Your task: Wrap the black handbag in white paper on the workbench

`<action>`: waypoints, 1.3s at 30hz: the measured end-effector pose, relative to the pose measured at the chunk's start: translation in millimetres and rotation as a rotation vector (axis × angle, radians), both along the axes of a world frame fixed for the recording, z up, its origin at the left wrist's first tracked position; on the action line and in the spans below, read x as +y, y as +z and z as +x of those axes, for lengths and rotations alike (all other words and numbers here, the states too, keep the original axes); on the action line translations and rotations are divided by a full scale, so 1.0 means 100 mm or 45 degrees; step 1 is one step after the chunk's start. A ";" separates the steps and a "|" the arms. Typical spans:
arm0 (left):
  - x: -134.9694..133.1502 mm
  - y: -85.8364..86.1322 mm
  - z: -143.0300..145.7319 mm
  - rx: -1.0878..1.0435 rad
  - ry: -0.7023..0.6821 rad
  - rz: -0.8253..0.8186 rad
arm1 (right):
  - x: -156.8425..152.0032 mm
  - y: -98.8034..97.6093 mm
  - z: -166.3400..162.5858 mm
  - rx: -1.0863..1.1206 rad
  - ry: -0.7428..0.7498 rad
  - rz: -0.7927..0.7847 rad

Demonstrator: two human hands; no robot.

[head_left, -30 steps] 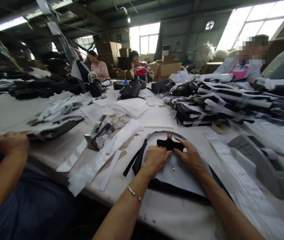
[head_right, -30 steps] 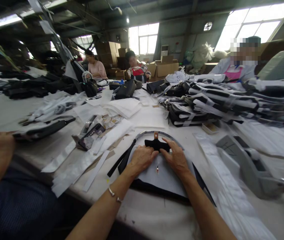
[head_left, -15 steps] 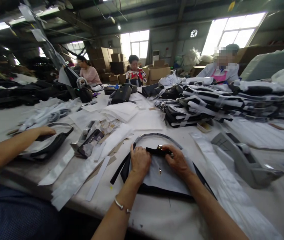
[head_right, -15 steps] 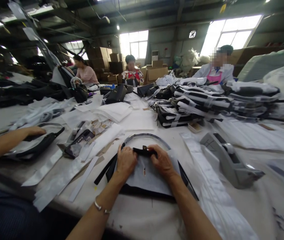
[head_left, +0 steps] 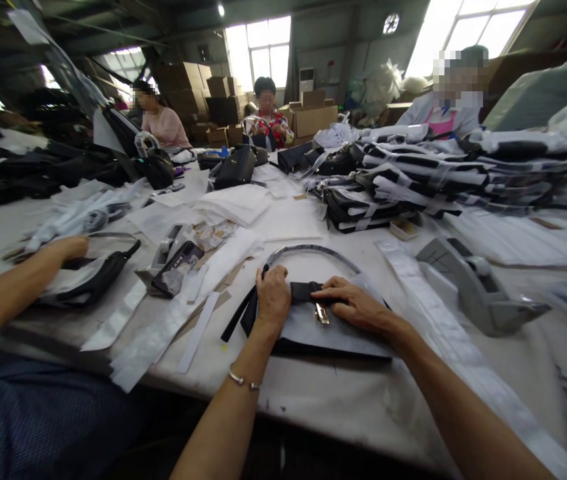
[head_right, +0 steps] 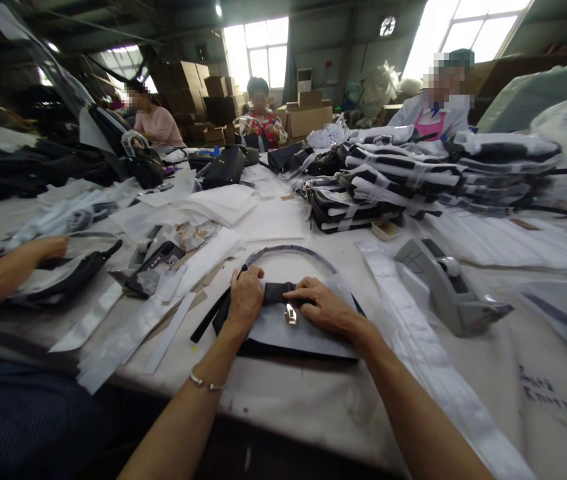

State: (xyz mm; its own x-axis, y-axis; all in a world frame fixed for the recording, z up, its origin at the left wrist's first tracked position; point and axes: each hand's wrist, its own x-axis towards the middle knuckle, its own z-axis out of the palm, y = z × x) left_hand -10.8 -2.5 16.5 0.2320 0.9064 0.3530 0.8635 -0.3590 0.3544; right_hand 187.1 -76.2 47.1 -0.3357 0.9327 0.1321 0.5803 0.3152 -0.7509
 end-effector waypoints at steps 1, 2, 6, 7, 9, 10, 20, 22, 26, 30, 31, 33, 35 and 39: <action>0.02 -0.02 0.00 -0.033 0.001 0.003 | -0.01 0.03 0.01 0.004 0.004 -0.051; 0.03 -0.03 0.01 -0.081 0.002 0.013 | -0.02 0.05 0.02 0.017 0.000 -0.088; 0.06 -0.02 -0.02 -0.409 -0.090 0.213 | -0.03 0.04 0.03 0.103 -0.002 -0.113; 0.05 0.00 -0.04 -0.497 -0.173 0.287 | -0.03 0.03 0.02 0.119 0.003 -0.106; -0.01 0.07 -0.08 -0.622 -0.383 0.404 | -0.03 0.01 0.01 0.132 -0.002 -0.094; -0.05 0.11 -0.10 -0.651 -0.491 0.430 | -0.04 0.00 0.00 0.130 -0.011 -0.089; -0.47 0.43 -0.24 0.067 -1.137 0.103 | -0.02 -0.11 0.02 0.193 -0.083 -0.005; -0.58 0.41 -0.24 0.235 -1.054 0.042 | -0.02 -0.12 0.03 0.154 -0.099 -0.001; -0.71 0.26 -0.23 0.306 -0.908 0.068 | 0.01 -0.11 0.02 0.012 -0.101 -0.013; -0.72 0.04 -0.23 0.206 -0.835 0.136 | 0.01 -0.13 -0.09 -0.128 -0.141 0.001; -0.72 -0.01 -0.24 0.181 -0.832 0.163 | 0.00 -0.14 -0.12 -0.150 -0.168 0.020; -0.72 -0.08 -0.25 0.147 -0.840 0.223 | -0.04 -0.17 -0.18 -0.171 -0.231 0.062; -0.74 -0.11 -0.26 0.118 -0.849 0.262 | -0.09 -0.18 -0.22 -0.167 -0.282 0.086; -0.77 -0.12 -0.26 0.046 -0.840 0.233 | -0.22 -0.14 -0.24 -0.121 -0.264 0.106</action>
State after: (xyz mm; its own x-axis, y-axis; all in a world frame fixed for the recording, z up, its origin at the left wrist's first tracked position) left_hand -37.3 -79.4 4.2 0.7298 0.4977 0.4688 0.4536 -0.8655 0.2127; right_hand 162.9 -97.9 33.3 -0.1531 0.9700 0.1887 0.7057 0.2410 -0.6662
